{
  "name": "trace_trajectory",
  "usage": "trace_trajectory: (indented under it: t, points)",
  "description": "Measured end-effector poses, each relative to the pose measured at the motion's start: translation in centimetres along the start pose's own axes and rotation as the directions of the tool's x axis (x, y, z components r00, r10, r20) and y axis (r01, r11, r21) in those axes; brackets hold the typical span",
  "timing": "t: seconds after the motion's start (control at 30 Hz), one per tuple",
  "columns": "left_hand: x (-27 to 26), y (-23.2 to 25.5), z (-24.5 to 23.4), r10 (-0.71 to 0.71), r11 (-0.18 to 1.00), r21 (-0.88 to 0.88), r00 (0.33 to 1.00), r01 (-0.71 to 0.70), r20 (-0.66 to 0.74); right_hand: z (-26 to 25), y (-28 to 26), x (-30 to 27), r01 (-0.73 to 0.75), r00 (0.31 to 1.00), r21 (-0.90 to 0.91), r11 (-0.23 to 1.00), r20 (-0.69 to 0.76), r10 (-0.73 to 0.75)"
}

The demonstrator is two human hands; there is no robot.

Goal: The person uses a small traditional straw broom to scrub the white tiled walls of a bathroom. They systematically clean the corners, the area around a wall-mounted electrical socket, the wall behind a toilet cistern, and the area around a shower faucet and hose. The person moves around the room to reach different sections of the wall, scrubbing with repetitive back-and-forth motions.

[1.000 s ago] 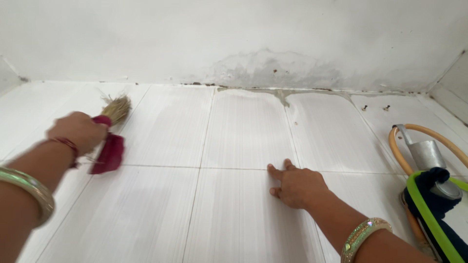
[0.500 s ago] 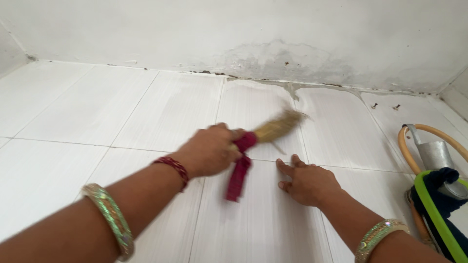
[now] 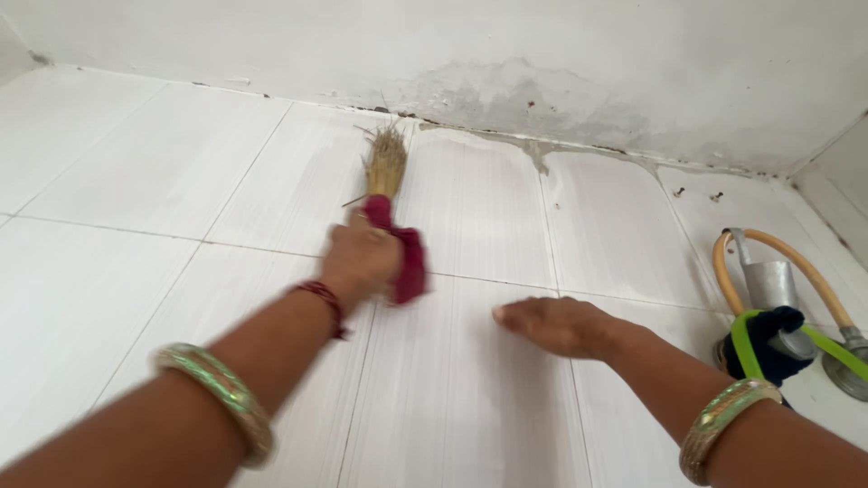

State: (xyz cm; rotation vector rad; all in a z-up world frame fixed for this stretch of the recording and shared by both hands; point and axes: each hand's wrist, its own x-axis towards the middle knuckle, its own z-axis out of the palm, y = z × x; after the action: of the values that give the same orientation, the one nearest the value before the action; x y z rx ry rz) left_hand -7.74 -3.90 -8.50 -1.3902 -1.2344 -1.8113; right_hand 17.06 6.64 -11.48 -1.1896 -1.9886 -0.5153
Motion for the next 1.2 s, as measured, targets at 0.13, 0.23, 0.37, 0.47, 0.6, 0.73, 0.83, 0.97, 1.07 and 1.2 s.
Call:
trace_trajectory:
  t: [0.13,0.23,0.37,0.47,0.6,0.73,0.83,0.97,1.07,1.2]
  points:
    - [-3.1,2.6,3.7,0.111,0.984,-0.150,0.988,-0.094,0.110,-1.3,-3.3,-3.0,0.026,0.999,0.534,0.845,0.008,-0.035]
    - [-5.6,4.2,3.4,0.245,0.969,-0.012,0.956,-0.247,0.159,-2.5,-5.5,-4.0,0.075,0.997,0.698,0.713,-0.030,-0.076]
    - [-7.8,3.8,0.1,0.373,0.867,0.286,0.912,-0.408,0.170,-2.3,-7.8,-3.0,0.152,0.988,0.699,0.699,-0.090,-0.126]
    - [-7.4,4.2,-2.7,0.406,0.766,0.478,0.900,-0.431,0.160,-2.4,-8.3,-1.7,0.110,0.993,0.599,0.793,-0.036,-0.110]
    - [-5.6,2.1,-7.4,0.397,0.640,0.665,0.907,-0.385,0.142,-1.5,-11.7,0.1,0.379,0.917,0.570,0.729,-0.127,-0.378]
    - [-2.5,-1.7,-14.0,0.201,0.529,0.826,0.974,-0.195,0.102,-0.5,-17.0,1.0,0.542,0.834,0.516,0.664,-0.235,-0.498]
    - [0.6,-5.5,-20.2,-0.022,0.334,0.942,0.999,0.047,-0.042,0.4,-20.9,1.1,0.560,0.828,0.379,0.737,-0.228,-0.512]
    - [2.1,-9.6,-26.8,-0.112,0.313,0.912,0.964,0.265,-0.241,0.8,-24.5,1.4,0.577,0.814,0.244,0.779,-0.253,-0.523]
    - [2.0,-10.1,-29.8,-0.037,0.463,0.842,0.955,0.279,-0.295,0.5,-27.8,1.9,0.602,0.787,0.216,0.769,-0.321,-0.526]
    - [3.3,-8.2,-31.9,0.108,0.452,0.883,0.975,0.127,-0.196,0.1,-32.8,2.8,0.598,0.768,0.078,0.797,-0.341,-0.543]
